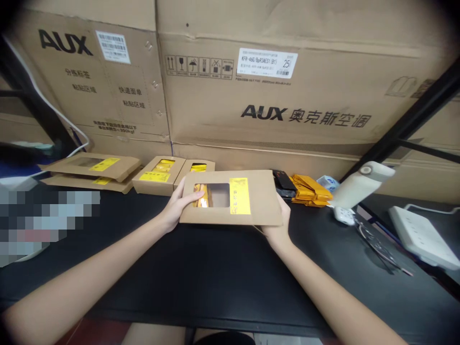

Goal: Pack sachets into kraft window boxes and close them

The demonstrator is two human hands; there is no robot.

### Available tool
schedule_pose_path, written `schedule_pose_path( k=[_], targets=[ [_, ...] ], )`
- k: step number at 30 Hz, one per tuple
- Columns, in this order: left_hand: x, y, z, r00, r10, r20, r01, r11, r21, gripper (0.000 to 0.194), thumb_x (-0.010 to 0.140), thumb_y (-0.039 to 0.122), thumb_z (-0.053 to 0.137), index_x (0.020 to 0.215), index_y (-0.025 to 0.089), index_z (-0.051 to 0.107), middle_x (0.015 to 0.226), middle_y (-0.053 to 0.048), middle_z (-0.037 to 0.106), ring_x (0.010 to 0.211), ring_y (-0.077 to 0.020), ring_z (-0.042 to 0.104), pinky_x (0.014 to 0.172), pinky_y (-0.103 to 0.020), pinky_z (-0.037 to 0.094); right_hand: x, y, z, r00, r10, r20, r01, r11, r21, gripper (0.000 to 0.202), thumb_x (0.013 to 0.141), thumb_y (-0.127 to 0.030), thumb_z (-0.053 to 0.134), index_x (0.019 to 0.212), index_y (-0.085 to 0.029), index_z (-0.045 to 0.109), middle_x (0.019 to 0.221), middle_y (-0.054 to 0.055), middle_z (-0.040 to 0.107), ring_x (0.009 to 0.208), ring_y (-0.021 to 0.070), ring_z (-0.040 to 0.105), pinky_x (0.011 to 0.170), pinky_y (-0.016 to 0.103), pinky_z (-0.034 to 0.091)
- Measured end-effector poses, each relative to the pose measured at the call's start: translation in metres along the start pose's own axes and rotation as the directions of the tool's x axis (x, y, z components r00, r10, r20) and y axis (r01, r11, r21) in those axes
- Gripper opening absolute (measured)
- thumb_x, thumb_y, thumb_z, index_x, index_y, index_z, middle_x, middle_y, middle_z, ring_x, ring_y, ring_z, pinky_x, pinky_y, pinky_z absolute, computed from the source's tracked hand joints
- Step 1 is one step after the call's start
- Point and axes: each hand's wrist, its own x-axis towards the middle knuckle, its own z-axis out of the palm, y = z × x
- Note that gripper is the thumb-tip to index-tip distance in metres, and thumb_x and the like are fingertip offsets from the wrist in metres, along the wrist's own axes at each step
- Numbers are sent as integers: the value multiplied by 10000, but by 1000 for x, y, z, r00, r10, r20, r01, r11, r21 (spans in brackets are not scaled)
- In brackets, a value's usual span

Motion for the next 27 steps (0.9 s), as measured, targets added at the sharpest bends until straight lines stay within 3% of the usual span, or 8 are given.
schedule_pose_path(
  k=[3,6,9,12,17,23,25,27],
  targets=[
    [2,1,-2,999,32,-43,-33,999,-26,587,703,327,738,1237,261,502,1208,-54,633,1134,-276,582,923,-365,487,6,-1,5,994,-104,38,106,991,-81,239,696,-384,667,813,-179,636,725,20,638,649,154,571,560,262,485],
    [4,3,-2,991,66,-115,-73,996,-53,531,701,326,734,1189,255,536,1207,-40,633,1147,-266,573,917,-334,487,9,9,3,974,-201,105,219,955,-199,248,788,-371,587,925,-171,641,933,82,677,880,223,630,776,360,524],
    [6,4,-3,976,80,-202,-105,987,-118,535,702,333,729,1191,246,533,1238,-36,616,1170,-256,558,922,-317,488,11,17,1,939,-254,233,326,872,-365,316,846,-345,534,1107,-180,597,1135,117,636,1086,251,581,952,436,458],
    [8,5,-4,968,43,-247,-93,977,-193,586,709,342,715,1240,231,495,1288,-47,584,1179,-249,554,928,-323,491,11,16,2,885,-222,408,411,784,-465,462,862,-371,525,1285,-193,483,1313,141,538,1238,269,490,1036,483,387],
    [8,6,-4,967,59,-250,-103,980,-168,582,708,338,712,1237,227,495,1292,-51,581,1169,-250,560,916,-320,497,10,13,2,798,-56,600,468,686,-558,499,881,-419,487,1329,-207,434,1364,131,498,1332,304,386,1087,600,254],
    [0,7,3,987,82,-141,-88,996,-31,510,693,320,739,1155,239,540,1189,-46,635,1116,-263,592,894,-332,503,13,33,-4,712,-147,687,542,736,-405,442,880,-376,465,1282,-195,498,1347,135,507,1337,299,382,1098,551,310],
    [-3,6,6,994,61,-92,-62,998,-11,531,695,325,740,1174,241,526,1174,-52,642,1106,-268,599,902,-353,500,13,43,-5,734,-132,667,489,784,-383,496,858,-427,492,1314,-231,476,1351,117,504,1319,302,405,1105,547,314],
    [-5,5,8,997,47,-54,-47,999,14,558,689,326,747,1191,243,518,1176,-55,641,1104,-268,601,913,-360,496,11,50,-7,804,-92,588,378,842,-385,521,829,-494,533,1303,-284,482,1303,96,543,1248,307,477,1060,558,374]
  ],
)
